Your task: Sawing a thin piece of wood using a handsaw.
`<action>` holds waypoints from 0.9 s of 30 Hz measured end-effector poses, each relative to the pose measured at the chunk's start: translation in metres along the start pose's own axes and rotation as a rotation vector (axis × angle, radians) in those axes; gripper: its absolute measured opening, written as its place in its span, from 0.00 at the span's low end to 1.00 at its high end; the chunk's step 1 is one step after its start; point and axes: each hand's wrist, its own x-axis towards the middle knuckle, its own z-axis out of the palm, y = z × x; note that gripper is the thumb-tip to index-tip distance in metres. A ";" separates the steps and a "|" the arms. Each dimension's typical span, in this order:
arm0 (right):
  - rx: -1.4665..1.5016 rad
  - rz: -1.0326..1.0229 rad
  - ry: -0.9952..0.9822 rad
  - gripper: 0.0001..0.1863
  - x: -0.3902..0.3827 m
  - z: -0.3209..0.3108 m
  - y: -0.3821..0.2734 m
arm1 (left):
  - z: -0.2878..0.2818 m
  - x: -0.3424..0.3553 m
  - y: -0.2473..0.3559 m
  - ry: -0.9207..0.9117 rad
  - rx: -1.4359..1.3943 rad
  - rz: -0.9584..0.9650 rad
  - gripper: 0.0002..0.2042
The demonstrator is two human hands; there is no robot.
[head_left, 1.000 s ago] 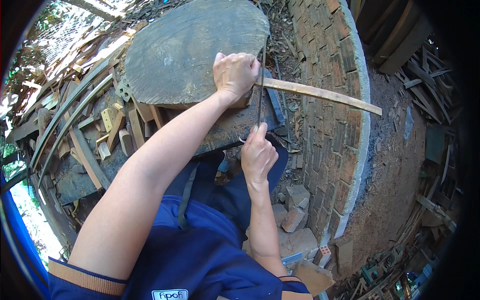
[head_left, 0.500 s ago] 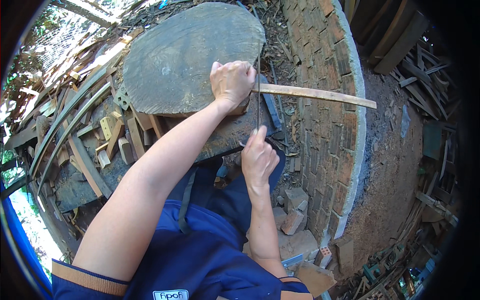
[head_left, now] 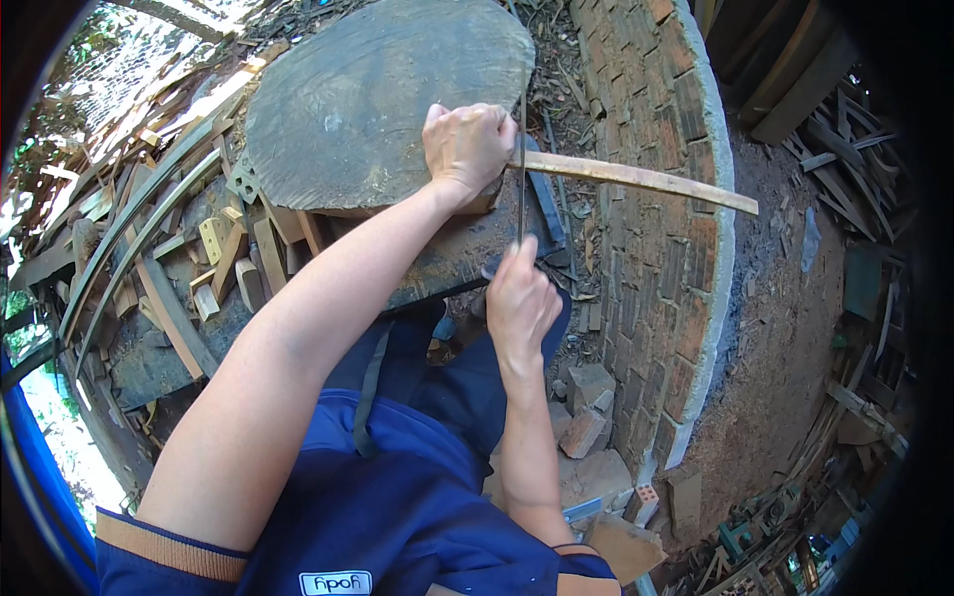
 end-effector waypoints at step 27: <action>0.072 -0.011 0.096 0.08 0.036 0.019 -0.009 | 0.002 -0.001 0.003 -0.022 -0.002 -0.010 0.14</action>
